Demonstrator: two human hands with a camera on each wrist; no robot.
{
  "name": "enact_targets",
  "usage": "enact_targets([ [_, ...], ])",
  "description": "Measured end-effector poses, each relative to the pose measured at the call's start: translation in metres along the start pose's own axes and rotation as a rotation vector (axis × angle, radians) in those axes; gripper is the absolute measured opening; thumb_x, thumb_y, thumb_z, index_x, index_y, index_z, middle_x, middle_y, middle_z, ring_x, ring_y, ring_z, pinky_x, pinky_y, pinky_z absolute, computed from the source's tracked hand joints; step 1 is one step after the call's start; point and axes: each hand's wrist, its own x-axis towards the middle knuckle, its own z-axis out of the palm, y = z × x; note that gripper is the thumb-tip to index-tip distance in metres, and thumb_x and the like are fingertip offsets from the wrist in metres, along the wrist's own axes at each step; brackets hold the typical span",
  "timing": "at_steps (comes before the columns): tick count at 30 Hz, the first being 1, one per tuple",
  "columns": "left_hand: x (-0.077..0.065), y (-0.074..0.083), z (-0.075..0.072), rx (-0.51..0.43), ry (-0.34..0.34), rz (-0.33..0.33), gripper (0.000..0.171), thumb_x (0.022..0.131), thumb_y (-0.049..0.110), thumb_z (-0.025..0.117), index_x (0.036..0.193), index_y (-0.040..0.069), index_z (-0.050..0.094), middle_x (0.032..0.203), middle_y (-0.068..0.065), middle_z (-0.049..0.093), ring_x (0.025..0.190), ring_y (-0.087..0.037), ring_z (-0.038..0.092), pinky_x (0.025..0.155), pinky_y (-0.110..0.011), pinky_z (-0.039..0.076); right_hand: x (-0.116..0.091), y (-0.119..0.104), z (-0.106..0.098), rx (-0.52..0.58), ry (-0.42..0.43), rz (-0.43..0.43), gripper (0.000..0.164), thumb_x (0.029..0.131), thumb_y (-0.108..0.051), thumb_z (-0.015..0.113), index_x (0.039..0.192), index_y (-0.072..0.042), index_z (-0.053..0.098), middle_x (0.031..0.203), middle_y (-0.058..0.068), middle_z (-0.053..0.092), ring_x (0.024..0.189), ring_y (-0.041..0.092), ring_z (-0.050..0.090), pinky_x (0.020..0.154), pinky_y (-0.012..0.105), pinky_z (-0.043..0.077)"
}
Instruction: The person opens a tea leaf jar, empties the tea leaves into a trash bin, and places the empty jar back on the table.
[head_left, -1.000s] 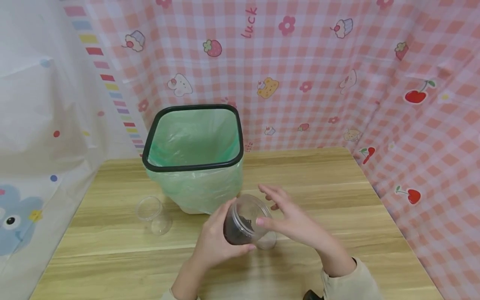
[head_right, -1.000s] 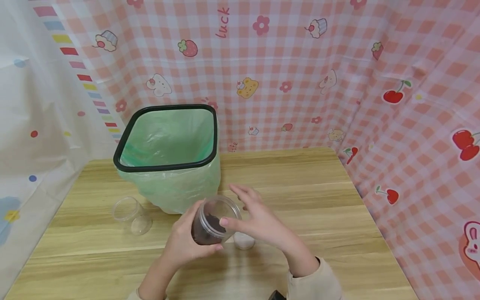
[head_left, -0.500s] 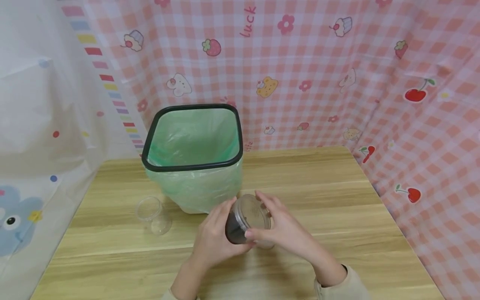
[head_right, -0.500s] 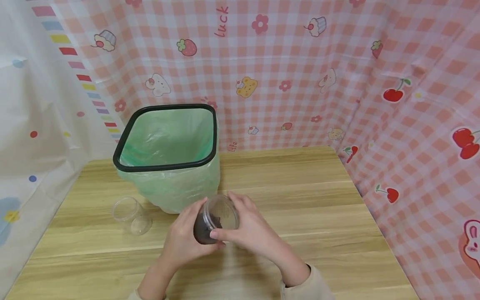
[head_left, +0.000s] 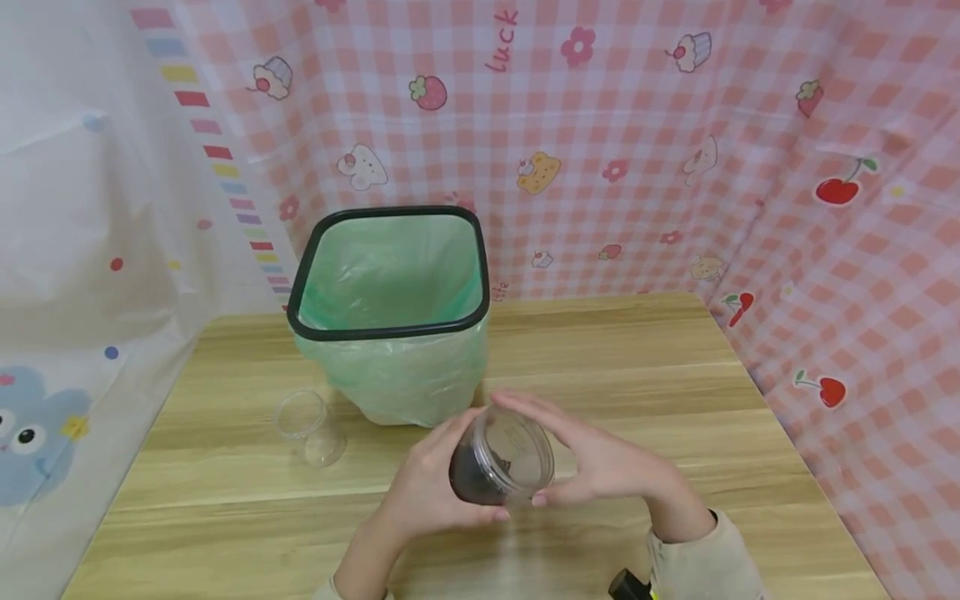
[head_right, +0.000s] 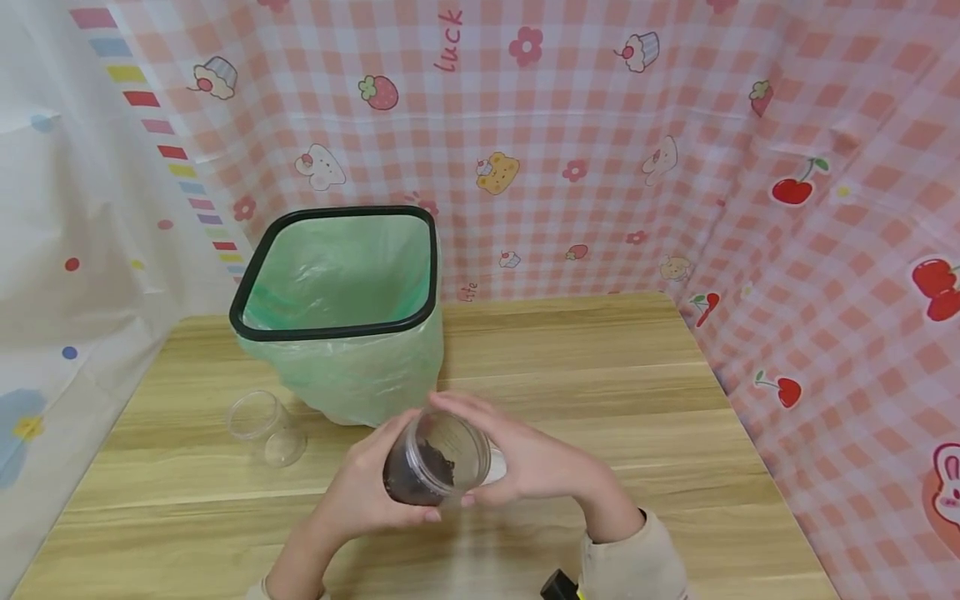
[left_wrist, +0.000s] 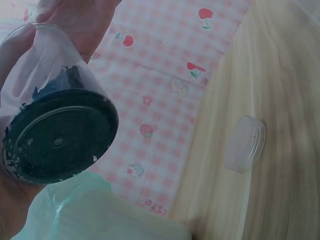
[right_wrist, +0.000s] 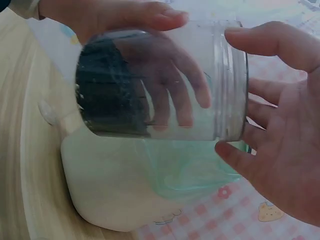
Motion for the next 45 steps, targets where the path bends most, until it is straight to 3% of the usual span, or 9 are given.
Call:
enact_targets([
  [3,0.0,0.0,0.001,0.013,0.013,-0.011,0.097,0.057,0.056,0.082,0.137,0.019,0.043,0.128,0.001,0.053,0.115,-0.016,0.052,0.09,-0.041,0.047,-0.002,-0.001,-0.002,0.046,0.005,0.045,0.091,0.078,-0.021,0.075,0.15,-0.021,0.019,0.152,0.002,0.021,0.138,0.027,0.021,0.106,0.052,0.024],
  [6,0.0,-0.002,0.003,0.086,0.067,-0.012,0.098,0.057,0.057,0.082,0.136,0.014,0.044,0.129,-0.001,0.053,0.115,-0.017,0.052,0.089,-0.041,0.048,-0.002,-0.003,0.0,0.083,0.091,0.162,0.082,0.084,-0.024,0.07,0.149,-0.021,0.021,0.15,0.006,0.025,0.134,0.032,0.029,0.103,0.055,0.027],
  [9,0.001,-0.006,0.006,0.189,0.132,0.03,0.099,0.055,0.055,0.083,0.133,0.008,0.046,0.127,-0.005,0.054,0.112,-0.021,0.054,0.086,-0.042,0.049,0.0,-0.005,0.005,0.087,0.194,0.297,0.071,0.088,-0.031,0.065,0.147,-0.014,0.028,0.143,0.01,0.034,0.123,0.033,0.041,0.098,0.052,0.036],
  [13,0.002,-0.01,0.01,0.295,0.195,0.109,0.1,0.052,0.053,0.085,0.129,0.002,0.048,0.121,-0.009,0.056,0.106,-0.023,0.056,0.084,-0.041,0.05,0.006,-0.009,0.014,0.058,0.25,0.448,0.074,0.085,-0.041,0.066,0.142,-0.004,0.035,0.135,0.013,0.041,0.11,0.027,0.049,0.088,0.043,0.045],
  [21,0.003,-0.013,0.015,0.368,0.237,0.174,0.099,0.052,0.055,0.083,0.128,0.001,0.049,0.117,-0.01,0.058,0.102,-0.024,0.058,0.082,-0.039,0.05,0.015,-0.017,0.025,0.014,0.317,0.548,0.077,0.077,-0.042,0.073,0.137,-0.003,0.044,0.131,0.01,0.044,0.096,0.023,0.053,0.076,0.034,0.048],
  [28,0.002,-0.011,0.011,0.331,0.194,0.149,0.098,0.054,0.052,0.083,0.13,0.002,0.048,0.118,-0.009,0.058,0.105,-0.024,0.057,0.083,-0.04,0.05,0.012,-0.012,0.02,-0.032,0.259,0.459,0.082,0.073,-0.046,0.076,0.14,-0.014,0.041,0.134,0.007,0.04,0.105,0.026,0.05,0.081,0.043,0.047],
  [36,0.002,-0.006,0.003,0.182,0.036,0.077,0.099,0.055,0.058,0.081,0.136,0.014,0.045,0.126,-0.002,0.054,0.115,-0.016,0.052,0.089,-0.038,0.048,0.001,-0.008,0.0,-0.071,0.072,0.192,0.091,0.069,-0.038,0.08,0.144,-0.027,0.031,0.143,-0.002,0.028,0.124,0.023,0.038,0.094,0.051,0.038],
  [42,0.003,-0.003,0.001,0.087,-0.035,0.075,0.099,0.057,0.06,0.08,0.137,0.015,0.043,0.126,0.002,0.054,0.112,-0.014,0.053,0.088,-0.036,0.048,-0.004,-0.007,-0.007,-0.124,-0.042,0.014,0.093,0.069,-0.022,0.079,0.146,-0.022,0.027,0.146,0.0,0.023,0.13,0.021,0.033,0.101,0.045,0.035],
  [45,0.003,-0.002,0.002,0.072,-0.044,0.057,0.098,0.058,0.059,0.08,0.137,0.015,0.043,0.126,0.001,0.054,0.113,-0.014,0.053,0.089,-0.037,0.047,-0.006,-0.007,-0.007,-0.103,-0.056,0.001,0.092,0.072,-0.017,0.076,0.147,-0.02,0.023,0.149,0.0,0.019,0.132,0.022,0.03,0.102,0.044,0.034],
])
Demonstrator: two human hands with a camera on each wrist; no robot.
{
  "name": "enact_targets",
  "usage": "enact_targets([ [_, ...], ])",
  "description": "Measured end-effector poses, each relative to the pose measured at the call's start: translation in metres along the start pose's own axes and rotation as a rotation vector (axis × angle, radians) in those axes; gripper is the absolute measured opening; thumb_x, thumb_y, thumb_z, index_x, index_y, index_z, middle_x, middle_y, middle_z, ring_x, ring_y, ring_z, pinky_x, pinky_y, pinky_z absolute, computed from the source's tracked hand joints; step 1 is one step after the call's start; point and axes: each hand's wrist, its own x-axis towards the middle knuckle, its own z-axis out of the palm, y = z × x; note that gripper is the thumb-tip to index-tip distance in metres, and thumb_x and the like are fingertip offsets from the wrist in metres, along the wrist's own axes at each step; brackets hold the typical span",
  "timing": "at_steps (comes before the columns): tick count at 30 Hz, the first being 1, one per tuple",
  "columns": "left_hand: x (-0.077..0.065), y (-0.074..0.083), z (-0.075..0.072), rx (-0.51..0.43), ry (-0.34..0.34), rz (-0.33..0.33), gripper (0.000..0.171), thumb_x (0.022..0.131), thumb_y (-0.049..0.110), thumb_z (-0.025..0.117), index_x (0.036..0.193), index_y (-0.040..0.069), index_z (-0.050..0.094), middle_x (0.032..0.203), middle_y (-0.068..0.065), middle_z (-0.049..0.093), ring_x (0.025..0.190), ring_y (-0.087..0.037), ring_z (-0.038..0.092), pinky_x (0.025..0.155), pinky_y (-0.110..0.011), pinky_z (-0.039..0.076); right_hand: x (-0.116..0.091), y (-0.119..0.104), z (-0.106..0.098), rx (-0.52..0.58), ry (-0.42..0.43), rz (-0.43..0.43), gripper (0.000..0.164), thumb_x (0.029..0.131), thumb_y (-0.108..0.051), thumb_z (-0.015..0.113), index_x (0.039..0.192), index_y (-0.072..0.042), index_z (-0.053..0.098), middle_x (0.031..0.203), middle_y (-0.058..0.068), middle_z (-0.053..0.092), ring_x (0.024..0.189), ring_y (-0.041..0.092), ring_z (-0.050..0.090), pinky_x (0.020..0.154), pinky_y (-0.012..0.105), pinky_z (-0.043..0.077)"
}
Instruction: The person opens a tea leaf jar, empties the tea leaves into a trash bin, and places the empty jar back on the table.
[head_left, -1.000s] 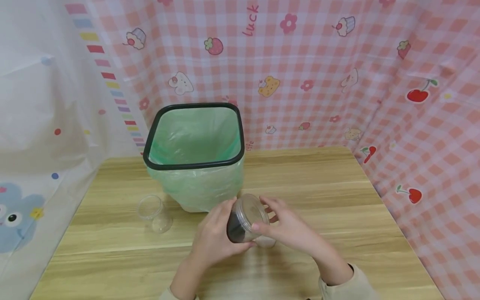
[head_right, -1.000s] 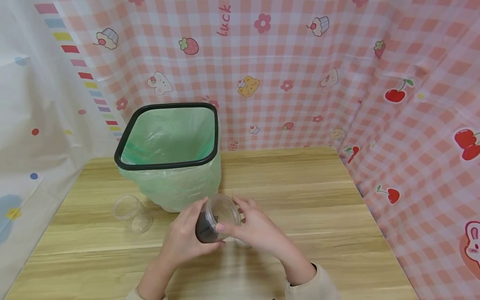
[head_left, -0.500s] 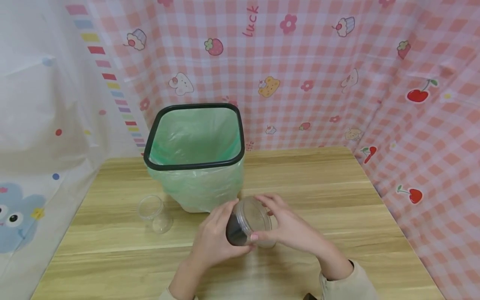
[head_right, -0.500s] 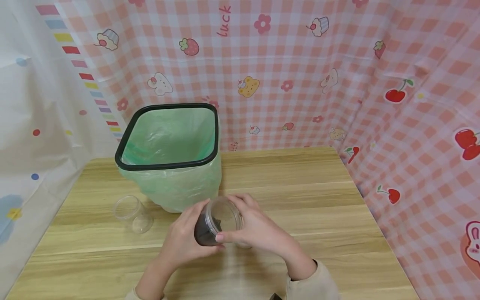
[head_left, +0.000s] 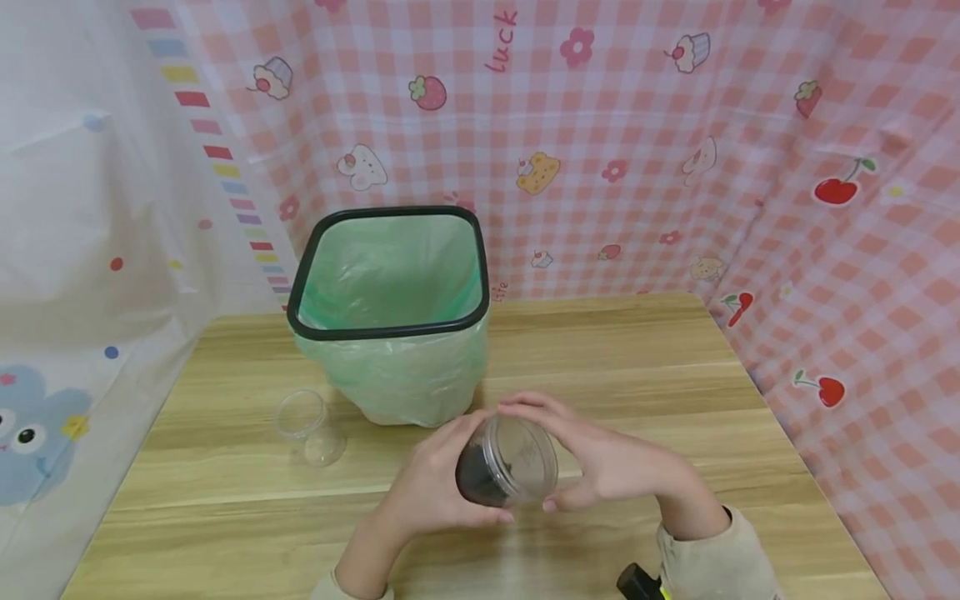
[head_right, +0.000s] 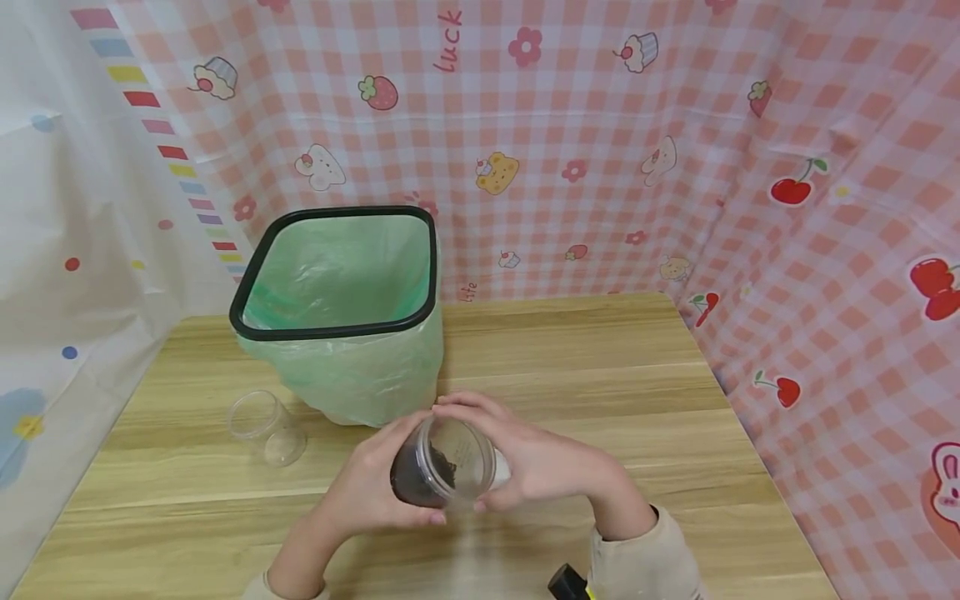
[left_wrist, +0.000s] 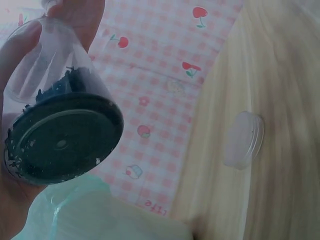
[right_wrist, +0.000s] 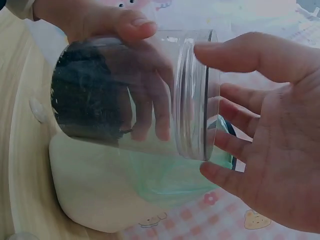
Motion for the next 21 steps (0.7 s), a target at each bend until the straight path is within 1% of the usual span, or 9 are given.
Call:
enact_targets([
  [1,0.0,0.0,0.0,0.001,0.007,-0.013,0.098,0.058,0.059,0.08,0.137,0.015,0.043,0.126,0.001,0.054,0.113,-0.014,0.053,0.089,-0.038,0.047,0.0,0.0,0.001,0.021,0.015,0.02,0.09,0.075,-0.017,0.075,0.148,-0.02,0.022,0.15,0.0,0.018,0.133,0.023,0.028,0.103,0.046,0.033],
  [3,0.0,0.0,0.002,0.022,0.038,-0.043,0.098,0.058,0.058,0.081,0.136,0.014,0.043,0.127,0.0,0.054,0.114,-0.015,0.052,0.089,-0.038,0.047,0.001,-0.002,0.003,0.073,0.08,0.102,0.083,0.081,-0.021,0.072,0.148,-0.02,0.023,0.15,0.003,0.019,0.133,0.026,0.027,0.103,0.05,0.031],
  [6,0.0,-0.004,0.005,0.098,0.132,-0.029,0.099,0.056,0.056,0.083,0.134,0.009,0.045,0.127,-0.005,0.055,0.112,-0.02,0.054,0.087,-0.041,0.048,0.005,-0.005,0.007,0.162,0.231,0.286,0.072,0.087,-0.028,0.066,0.146,-0.014,0.027,0.146,0.01,0.027,0.13,0.033,0.032,0.101,0.054,0.032],
  [8,0.0,-0.007,0.008,0.159,0.191,0.001,0.1,0.055,0.055,0.083,0.133,0.005,0.046,0.126,-0.007,0.055,0.11,-0.022,0.055,0.086,-0.041,0.049,0.008,-0.006,0.011,0.191,0.305,0.405,0.067,0.089,-0.033,0.063,0.144,-0.009,0.032,0.141,0.014,0.035,0.124,0.034,0.039,0.098,0.05,0.037],
  [11,0.001,-0.01,0.012,0.237,0.258,0.058,0.1,0.054,0.054,0.084,0.132,0.003,0.046,0.123,-0.009,0.056,0.107,-0.024,0.056,0.085,-0.042,0.049,0.013,-0.008,0.017,0.202,0.321,0.525,0.071,0.089,-0.041,0.061,0.143,-0.004,0.034,0.136,0.013,0.042,0.116,0.03,0.046,0.09,0.043,0.044],
  [13,0.001,-0.011,0.014,0.277,0.282,0.078,0.101,0.053,0.054,0.084,0.132,0.003,0.046,0.121,-0.009,0.057,0.107,-0.025,0.057,0.085,-0.041,0.049,0.015,-0.009,0.021,0.195,0.311,0.557,0.076,0.087,-0.046,0.062,0.142,-0.002,0.034,0.134,0.011,0.043,0.113,0.026,0.047,0.086,0.039,0.046],
  [15,0.002,-0.012,0.015,0.312,0.298,0.096,0.101,0.052,0.054,0.084,0.131,0.002,0.047,0.12,-0.01,0.057,0.106,-0.025,0.057,0.086,-0.04,0.049,0.018,-0.01,0.024,0.191,0.315,0.558,0.079,0.085,-0.046,0.064,0.141,0.0,0.035,0.132,0.011,0.044,0.11,0.024,0.048,0.083,0.036,0.046],
  [18,0.002,-0.012,0.016,0.352,0.303,0.109,0.101,0.051,0.055,0.084,0.129,0.002,0.049,0.118,-0.011,0.058,0.105,-0.025,0.057,0.086,-0.039,0.049,0.02,-0.01,0.028,0.184,0.343,0.564,0.082,0.081,-0.046,0.068,0.14,0.002,0.036,0.131,0.01,0.045,0.104,0.023,0.051,0.08,0.034,0.047],
  [21,0.003,-0.012,0.016,0.37,0.301,0.12,0.1,0.05,0.056,0.084,0.127,0.001,0.051,0.116,-0.011,0.058,0.103,-0.025,0.058,0.086,-0.037,0.049,0.022,-0.01,0.031,0.173,0.359,0.581,0.084,0.078,-0.045,0.072,0.14,-0.001,0.037,0.132,0.01,0.044,0.1,0.023,0.052,0.077,0.034,0.048],
])
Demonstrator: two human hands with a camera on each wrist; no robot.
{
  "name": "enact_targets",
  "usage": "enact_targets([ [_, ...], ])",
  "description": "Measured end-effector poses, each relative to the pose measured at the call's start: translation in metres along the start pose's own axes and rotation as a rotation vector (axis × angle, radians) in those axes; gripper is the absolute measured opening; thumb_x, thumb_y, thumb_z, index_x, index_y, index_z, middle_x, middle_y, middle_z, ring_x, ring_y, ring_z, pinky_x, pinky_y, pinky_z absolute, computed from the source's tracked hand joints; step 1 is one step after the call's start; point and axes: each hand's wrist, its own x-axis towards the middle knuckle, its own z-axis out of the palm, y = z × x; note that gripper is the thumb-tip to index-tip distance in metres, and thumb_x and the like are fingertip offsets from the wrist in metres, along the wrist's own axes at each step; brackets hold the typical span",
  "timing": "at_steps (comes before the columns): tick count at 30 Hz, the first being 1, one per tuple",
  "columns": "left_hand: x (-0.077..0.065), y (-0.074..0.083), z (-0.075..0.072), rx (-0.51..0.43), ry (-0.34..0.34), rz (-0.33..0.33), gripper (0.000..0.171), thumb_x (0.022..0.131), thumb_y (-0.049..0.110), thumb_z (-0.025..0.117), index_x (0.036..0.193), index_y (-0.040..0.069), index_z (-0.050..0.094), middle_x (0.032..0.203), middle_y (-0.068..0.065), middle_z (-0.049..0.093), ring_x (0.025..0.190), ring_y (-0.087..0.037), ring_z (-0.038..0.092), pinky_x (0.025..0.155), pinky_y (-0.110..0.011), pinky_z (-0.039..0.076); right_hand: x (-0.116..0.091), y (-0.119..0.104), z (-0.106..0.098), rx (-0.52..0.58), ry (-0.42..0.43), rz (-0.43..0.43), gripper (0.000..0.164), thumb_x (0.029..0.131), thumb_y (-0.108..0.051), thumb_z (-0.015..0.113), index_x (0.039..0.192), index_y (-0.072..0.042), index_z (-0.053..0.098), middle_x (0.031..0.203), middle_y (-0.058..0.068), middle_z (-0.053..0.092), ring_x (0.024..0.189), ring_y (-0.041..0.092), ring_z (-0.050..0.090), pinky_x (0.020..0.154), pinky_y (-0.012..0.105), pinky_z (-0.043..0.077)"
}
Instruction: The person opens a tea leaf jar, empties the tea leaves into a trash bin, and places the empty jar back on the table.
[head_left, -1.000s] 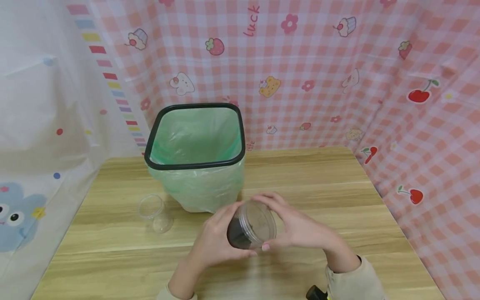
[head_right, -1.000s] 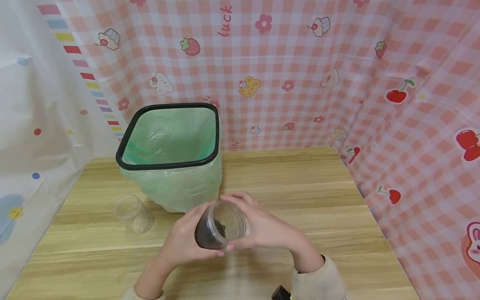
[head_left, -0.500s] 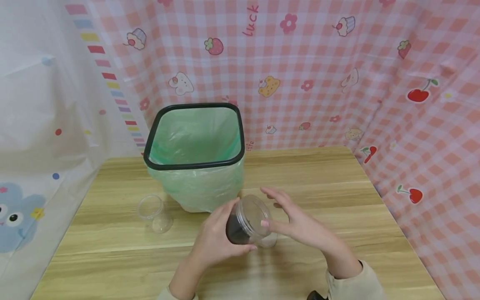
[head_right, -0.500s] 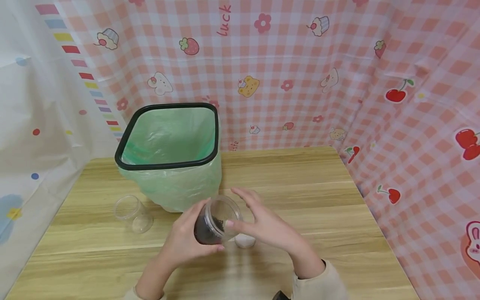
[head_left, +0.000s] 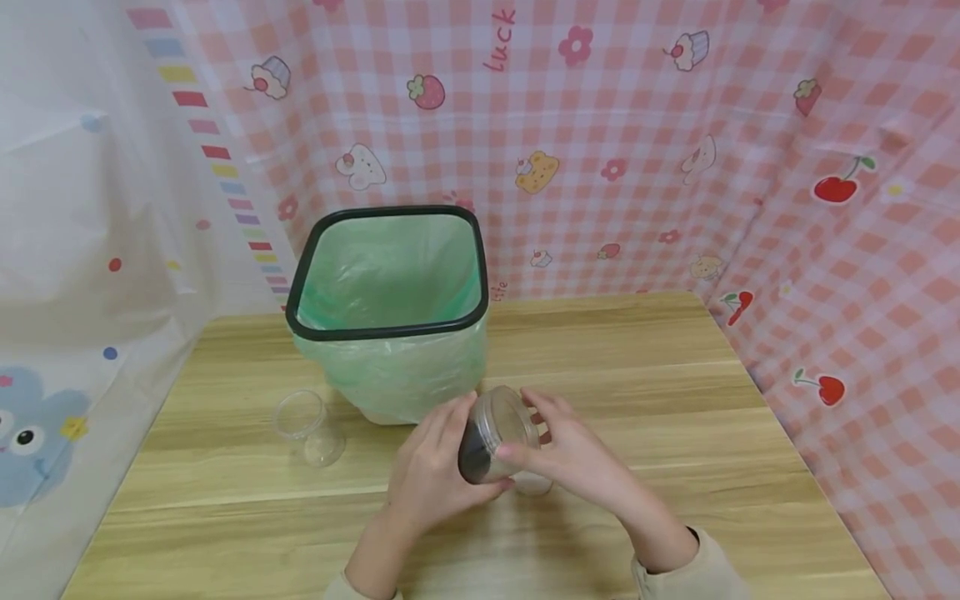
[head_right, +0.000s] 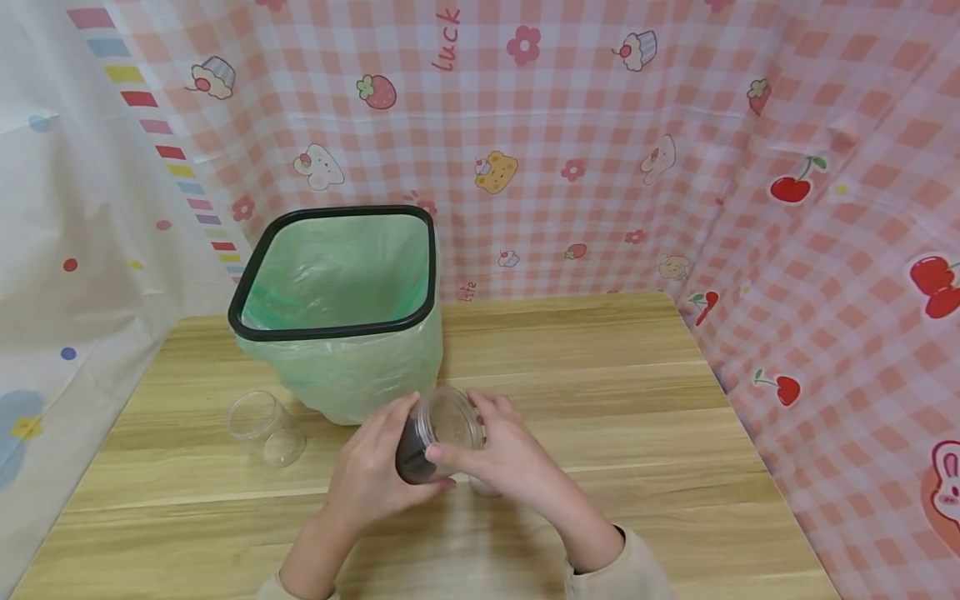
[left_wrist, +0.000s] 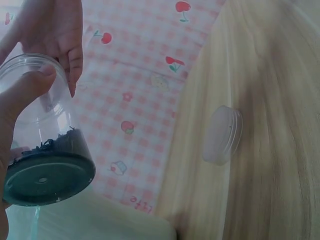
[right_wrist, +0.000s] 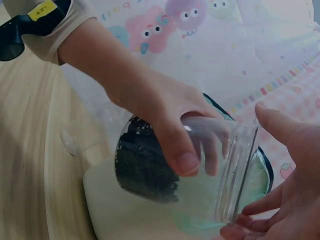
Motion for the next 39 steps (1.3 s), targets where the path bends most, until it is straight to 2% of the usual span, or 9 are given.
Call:
enact_targets([
  [5,0.0,0.001,-0.002,-0.051,-0.023,-0.005,0.099,0.052,0.055,0.084,0.127,0.001,0.05,0.117,-0.01,0.058,0.105,-0.024,0.057,0.085,-0.037,0.05,0.0,0.002,-0.003,-0.039,-0.03,-0.058,0.087,0.074,-0.044,0.075,0.143,-0.009,0.036,0.134,0.008,0.04,0.105,0.025,0.049,0.079,0.039,0.047],
  [12,-0.001,0.002,-0.01,-0.176,-0.114,-0.032,0.1,0.054,0.056,0.083,0.133,0.007,0.046,0.121,-0.006,0.056,0.109,-0.022,0.055,0.084,-0.04,0.05,-0.002,0.007,-0.017,-0.051,-0.184,-0.246,0.091,0.072,-0.037,0.078,0.146,-0.02,0.029,0.143,0.007,0.026,0.121,0.03,0.036,0.09,0.056,0.039],
  [18,0.0,0.003,-0.015,-0.294,-0.226,-0.067,0.097,0.057,0.061,0.079,0.135,0.013,0.045,0.124,-0.001,0.055,0.111,-0.017,0.054,0.087,-0.037,0.049,-0.003,0.011,-0.025,-0.094,-0.287,-0.459,0.094,0.069,-0.023,0.08,0.146,-0.018,0.026,0.144,0.004,0.021,0.129,0.026,0.028,0.098,0.051,0.034],
  [21,0.0,0.004,-0.016,-0.322,-0.252,-0.092,0.096,0.059,0.06,0.079,0.135,0.014,0.044,0.125,0.001,0.054,0.113,-0.014,0.053,0.089,-0.036,0.047,-0.003,0.014,-0.026,-0.072,-0.324,-0.487,0.097,0.072,-0.021,0.079,0.148,-0.02,0.019,0.149,0.004,0.012,0.133,0.027,0.022,0.101,0.053,0.03],
  [23,0.0,0.005,-0.015,-0.309,-0.24,-0.106,0.098,0.057,0.058,0.081,0.136,0.013,0.044,0.126,0.0,0.054,0.114,-0.015,0.052,0.089,-0.037,0.047,-0.003,0.015,-0.026,-0.026,-0.318,-0.461,0.094,0.077,-0.022,0.076,0.149,-0.021,0.016,0.152,0.007,0.006,0.136,0.03,0.016,0.103,0.056,0.026],
  [26,-0.001,0.004,-0.013,-0.251,-0.181,-0.105,0.101,0.053,0.054,0.085,0.135,0.01,0.045,0.125,-0.004,0.055,0.112,-0.018,0.053,0.088,-0.039,0.048,-0.003,0.014,-0.024,0.083,-0.248,-0.338,0.083,0.085,-0.024,0.069,0.149,-0.019,0.017,0.152,0.011,0.007,0.137,0.035,0.015,0.104,0.059,0.023],
  [30,-0.002,0.0,-0.008,-0.146,-0.058,-0.046,0.102,0.048,0.051,0.087,0.13,0.003,0.048,0.121,-0.009,0.057,0.106,-0.024,0.056,0.085,-0.04,0.049,-0.003,0.011,-0.018,0.19,-0.122,-0.12,0.067,0.091,-0.029,0.061,0.145,-0.011,0.027,0.145,0.014,0.025,0.126,0.036,0.034,0.099,0.05,0.035],
  [33,-0.002,-0.003,-0.004,-0.074,0.011,0.008,0.103,0.047,0.05,0.088,0.128,0.0,0.049,0.118,-0.011,0.058,0.103,-0.025,0.058,0.085,-0.04,0.049,-0.004,0.007,-0.012,0.148,-0.071,-0.008,0.067,0.09,-0.036,0.061,0.144,-0.009,0.032,0.139,0.013,0.035,0.114,0.031,0.043,0.088,0.041,0.043],
  [39,-0.003,-0.006,-0.001,0.025,0.043,0.073,0.101,0.049,0.053,0.085,0.126,-0.003,0.051,0.115,-0.012,0.059,0.102,-0.026,0.058,0.086,-0.038,0.049,-0.002,0.001,0.003,0.026,-0.024,0.039,0.084,0.081,-0.044,0.069,0.144,-0.004,0.031,0.136,0.011,0.038,0.11,0.024,0.044,0.082,0.036,0.045],
])
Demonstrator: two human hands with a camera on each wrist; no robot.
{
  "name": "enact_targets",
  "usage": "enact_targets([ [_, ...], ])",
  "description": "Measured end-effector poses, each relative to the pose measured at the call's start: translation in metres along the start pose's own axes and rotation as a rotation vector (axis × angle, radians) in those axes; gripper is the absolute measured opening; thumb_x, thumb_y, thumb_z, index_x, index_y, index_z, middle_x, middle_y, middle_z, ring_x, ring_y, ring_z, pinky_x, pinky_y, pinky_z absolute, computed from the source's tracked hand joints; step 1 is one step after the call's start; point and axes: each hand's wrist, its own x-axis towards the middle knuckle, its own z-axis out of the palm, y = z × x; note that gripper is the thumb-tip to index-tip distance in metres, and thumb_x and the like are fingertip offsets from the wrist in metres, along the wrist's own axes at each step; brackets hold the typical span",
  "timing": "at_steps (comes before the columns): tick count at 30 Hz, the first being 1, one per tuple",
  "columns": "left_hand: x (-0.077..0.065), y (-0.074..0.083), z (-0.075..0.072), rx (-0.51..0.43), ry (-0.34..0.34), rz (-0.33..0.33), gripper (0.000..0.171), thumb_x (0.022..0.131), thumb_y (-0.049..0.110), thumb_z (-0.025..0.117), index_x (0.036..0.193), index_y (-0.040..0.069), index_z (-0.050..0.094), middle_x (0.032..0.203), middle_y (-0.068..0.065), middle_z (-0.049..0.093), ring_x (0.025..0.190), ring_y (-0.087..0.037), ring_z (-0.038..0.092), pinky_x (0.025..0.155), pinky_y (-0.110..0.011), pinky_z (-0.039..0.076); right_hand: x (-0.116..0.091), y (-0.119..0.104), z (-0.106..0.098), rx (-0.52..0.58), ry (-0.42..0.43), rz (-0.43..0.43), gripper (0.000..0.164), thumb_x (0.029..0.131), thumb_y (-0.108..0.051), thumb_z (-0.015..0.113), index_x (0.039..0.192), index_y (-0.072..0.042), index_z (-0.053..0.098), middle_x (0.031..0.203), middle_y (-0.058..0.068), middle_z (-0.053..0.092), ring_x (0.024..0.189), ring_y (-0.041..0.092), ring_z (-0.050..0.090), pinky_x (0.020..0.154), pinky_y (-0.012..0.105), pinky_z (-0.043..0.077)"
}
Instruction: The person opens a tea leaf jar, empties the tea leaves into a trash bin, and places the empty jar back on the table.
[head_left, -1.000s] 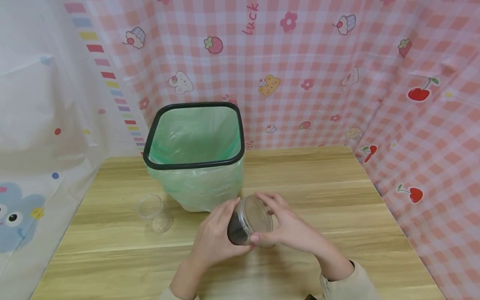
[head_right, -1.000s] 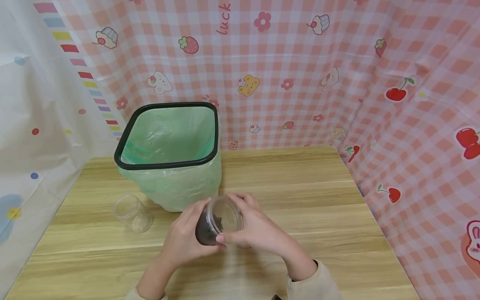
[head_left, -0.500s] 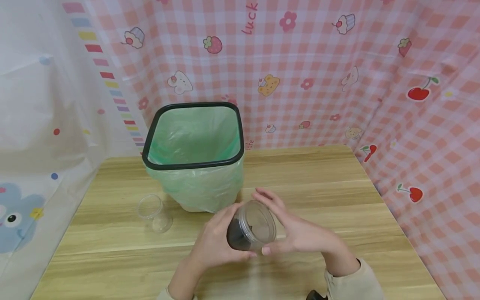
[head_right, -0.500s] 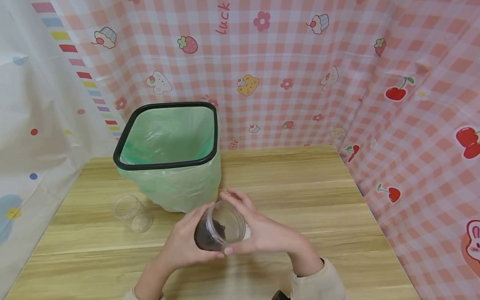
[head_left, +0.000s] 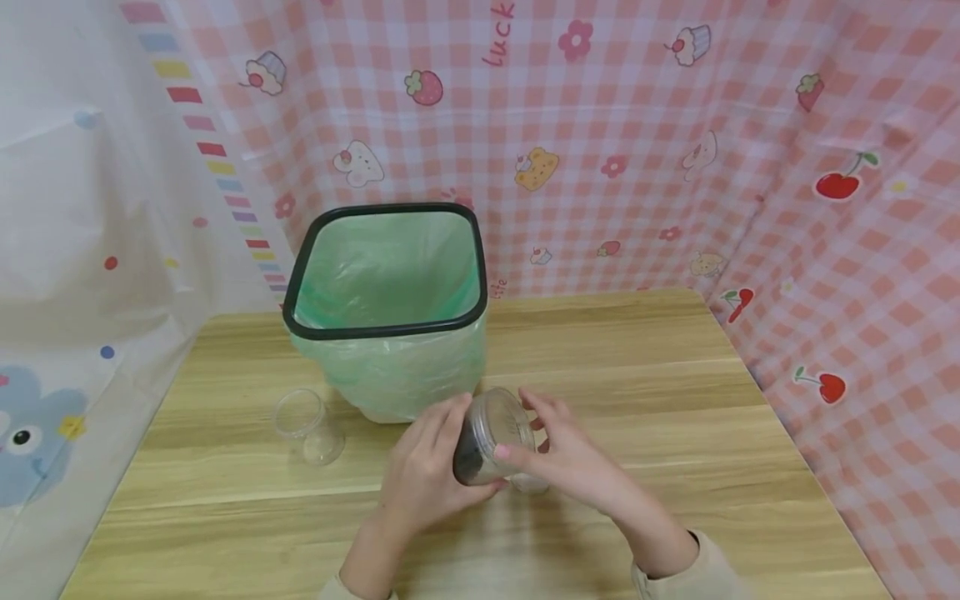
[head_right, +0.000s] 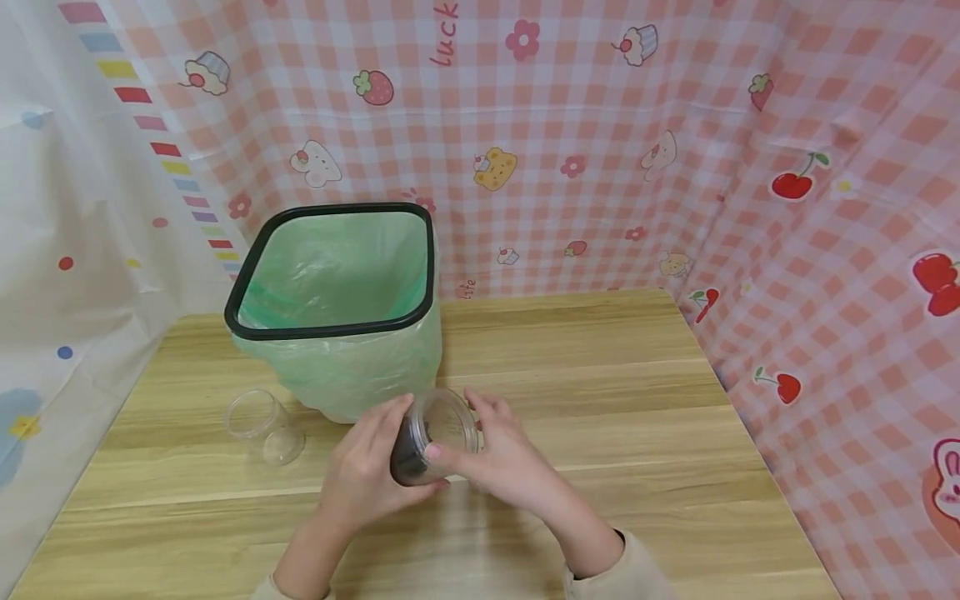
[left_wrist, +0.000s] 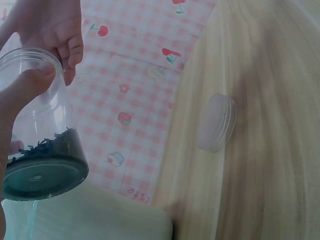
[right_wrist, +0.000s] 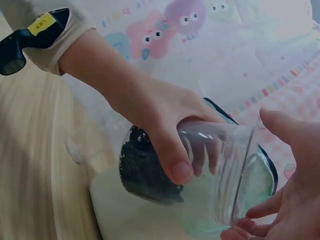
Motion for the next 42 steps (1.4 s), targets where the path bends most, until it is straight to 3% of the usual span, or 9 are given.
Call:
enact_targets([
  [6,-0.002,0.002,0.001,-0.007,0.011,-0.01,0.097,0.051,0.055,0.083,0.124,-0.003,0.054,0.114,-0.012,0.06,0.1,-0.025,0.059,0.084,-0.038,0.049,0.001,0.001,0.007,0.013,0.014,-0.012,0.09,0.072,-0.042,0.077,0.144,-0.008,0.033,0.135,0.014,0.035,0.109,0.03,0.045,0.079,0.04,0.047],
  [10,-0.004,0.004,0.0,-0.063,-0.01,-0.038,0.096,0.054,0.054,0.082,0.125,-0.002,0.052,0.115,-0.011,0.059,0.101,-0.024,0.059,0.083,-0.037,0.05,-0.001,0.004,0.003,-0.004,-0.029,-0.099,0.092,0.071,-0.04,0.079,0.145,-0.014,0.031,0.138,0.012,0.031,0.109,0.029,0.044,0.084,0.046,0.044],
  [18,-0.004,0.005,-0.01,-0.274,-0.177,-0.112,0.1,0.054,0.056,0.083,0.133,0.007,0.046,0.122,-0.006,0.056,0.109,-0.021,0.056,0.084,-0.039,0.05,0.001,0.014,-0.016,-0.036,-0.243,-0.396,0.094,0.069,-0.024,0.08,0.146,-0.023,0.025,0.143,0.007,0.018,0.127,0.03,0.027,0.095,0.054,0.033],
  [23,-0.003,0.007,-0.013,-0.361,-0.252,-0.131,0.098,0.06,0.061,0.078,0.137,0.012,0.042,0.127,-0.003,0.054,0.113,-0.017,0.053,0.088,-0.038,0.048,-0.001,0.015,-0.023,-0.062,-0.344,-0.495,0.096,0.071,-0.018,0.078,0.148,-0.025,0.021,0.146,0.001,0.012,0.132,0.025,0.021,0.1,0.052,0.03],
  [27,-0.003,0.008,-0.013,-0.335,-0.232,-0.17,0.099,0.057,0.057,0.082,0.135,0.01,0.044,0.126,-0.004,0.054,0.113,-0.019,0.053,0.088,-0.039,0.048,-0.002,0.014,-0.024,-0.051,-0.318,-0.447,0.094,0.077,-0.022,0.076,0.149,-0.022,0.016,0.148,0.005,0.01,0.133,0.029,0.021,0.1,0.056,0.029],
  [31,-0.004,0.006,-0.01,-0.248,-0.14,-0.173,0.101,0.051,0.049,0.087,0.131,0.002,0.047,0.123,-0.008,0.056,0.108,-0.023,0.055,0.086,-0.041,0.048,-0.003,0.01,-0.019,-0.008,-0.21,-0.276,0.085,0.082,-0.032,0.071,0.148,-0.016,0.02,0.148,0.012,0.017,0.127,0.036,0.033,0.096,0.055,0.036],
  [34,-0.004,0.004,-0.007,-0.173,-0.066,-0.141,0.1,0.051,0.049,0.087,0.129,0.0,0.048,0.12,-0.01,0.057,0.105,-0.026,0.056,0.085,-0.041,0.049,-0.003,0.007,-0.012,0.034,-0.144,-0.144,0.082,0.083,-0.037,0.07,0.146,-0.008,0.026,0.143,0.014,0.028,0.116,0.034,0.045,0.087,0.044,0.046],
  [37,-0.004,0.002,-0.004,-0.092,-0.015,-0.097,0.098,0.053,0.052,0.084,0.128,-0.001,0.05,0.118,-0.012,0.058,0.104,-0.026,0.057,0.086,-0.039,0.049,-0.002,0.003,-0.003,0.049,-0.098,-0.064,0.086,0.08,-0.04,0.072,0.144,-0.001,0.029,0.139,0.015,0.035,0.109,0.03,0.049,0.079,0.036,0.049],
  [42,-0.005,0.001,0.001,-0.002,0.036,-0.025,0.096,0.054,0.055,0.081,0.125,-0.003,0.053,0.114,-0.013,0.06,0.101,-0.026,0.059,0.085,-0.037,0.049,0.0,-0.001,0.01,0.023,-0.008,-0.018,0.091,0.076,-0.042,0.075,0.143,0.001,0.031,0.139,0.017,0.035,0.106,0.027,0.05,0.083,0.04,0.048],
])
